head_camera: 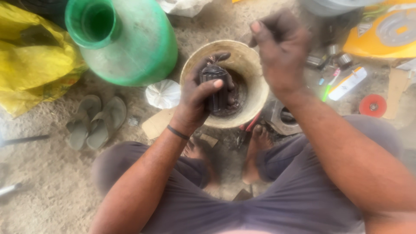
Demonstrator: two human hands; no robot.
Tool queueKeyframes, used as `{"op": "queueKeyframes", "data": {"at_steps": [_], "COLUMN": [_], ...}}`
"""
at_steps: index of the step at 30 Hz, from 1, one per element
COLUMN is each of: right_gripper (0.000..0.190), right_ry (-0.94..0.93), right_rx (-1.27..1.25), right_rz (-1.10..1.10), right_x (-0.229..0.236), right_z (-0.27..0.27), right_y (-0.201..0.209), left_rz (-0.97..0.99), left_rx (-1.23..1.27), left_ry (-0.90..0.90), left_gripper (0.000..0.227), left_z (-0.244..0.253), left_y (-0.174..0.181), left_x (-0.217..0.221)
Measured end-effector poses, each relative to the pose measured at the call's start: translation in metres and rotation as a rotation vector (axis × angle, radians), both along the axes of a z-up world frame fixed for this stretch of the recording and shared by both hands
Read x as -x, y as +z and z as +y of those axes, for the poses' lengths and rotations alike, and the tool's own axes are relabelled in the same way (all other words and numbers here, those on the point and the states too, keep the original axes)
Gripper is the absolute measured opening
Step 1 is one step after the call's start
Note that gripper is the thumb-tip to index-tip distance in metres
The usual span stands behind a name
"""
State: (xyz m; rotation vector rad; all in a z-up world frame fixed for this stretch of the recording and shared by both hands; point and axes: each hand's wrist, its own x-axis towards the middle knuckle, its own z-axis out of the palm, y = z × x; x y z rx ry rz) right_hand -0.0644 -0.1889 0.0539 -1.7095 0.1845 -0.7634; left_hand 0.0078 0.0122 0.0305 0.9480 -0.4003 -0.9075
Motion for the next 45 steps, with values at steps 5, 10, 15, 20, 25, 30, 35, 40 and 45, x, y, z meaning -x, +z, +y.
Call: {"op": "queueKeyframes", "data": {"at_steps": [5, 10, 15, 20, 25, 30, 35, 40, 45], "right_gripper": [0.013, 0.012, 0.02, 0.016, 0.01, 0.012, 0.016, 0.013, 0.013], "right_ry": [0.115, 0.191, 0.098, 0.15, 0.135, 0.143, 0.085, -0.032, 0.118], "right_rx": [-0.05, -0.058, -0.134, -0.125, 0.044, -0.014, -0.1, -0.195, -0.027], "right_rz": [-0.014, 0.044, 0.056, 0.034, 0.093, 0.005, -0.02, 0.174, 0.021], "right_x": [0.004, 0.006, 0.008, 0.011, 0.01, 0.01, 0.013, 0.007, 0.014], "right_z": [0.001, 0.012, 0.004, 0.003, 0.01, 0.005, 0.006, 0.003, 0.021], "right_y": [0.011, 0.005, 0.005, 0.006, 0.004, 0.01, 0.022, 0.034, 0.042], "left_rz": [-0.637, -0.638, -0.542, -0.79, -0.931, -0.568, -0.727, -0.501, -0.596], "left_rx": [-0.344, -0.402, -0.314, -0.432, -0.501, -0.503, -0.435, -0.425, -0.553], "left_ry": [0.061, -0.043, -0.052, -0.002, 0.002, 0.009, 0.147, 0.103, 0.12], "left_gripper": [0.054, 0.058, 0.062, 0.065, 0.066, 0.061, 0.061, 0.062, 0.061], "left_z": [-0.007, -0.007, -0.011, -0.009, -0.01, -0.012, -0.012, -0.012, -0.013], "left_y": [-0.013, -0.022, -0.017, -0.01, -0.01, -0.015, -0.019, -0.02, -0.027], "left_x": [0.003, 0.013, 0.011, 0.013, 0.017, 0.013, 0.01, 0.007, 0.011]}}
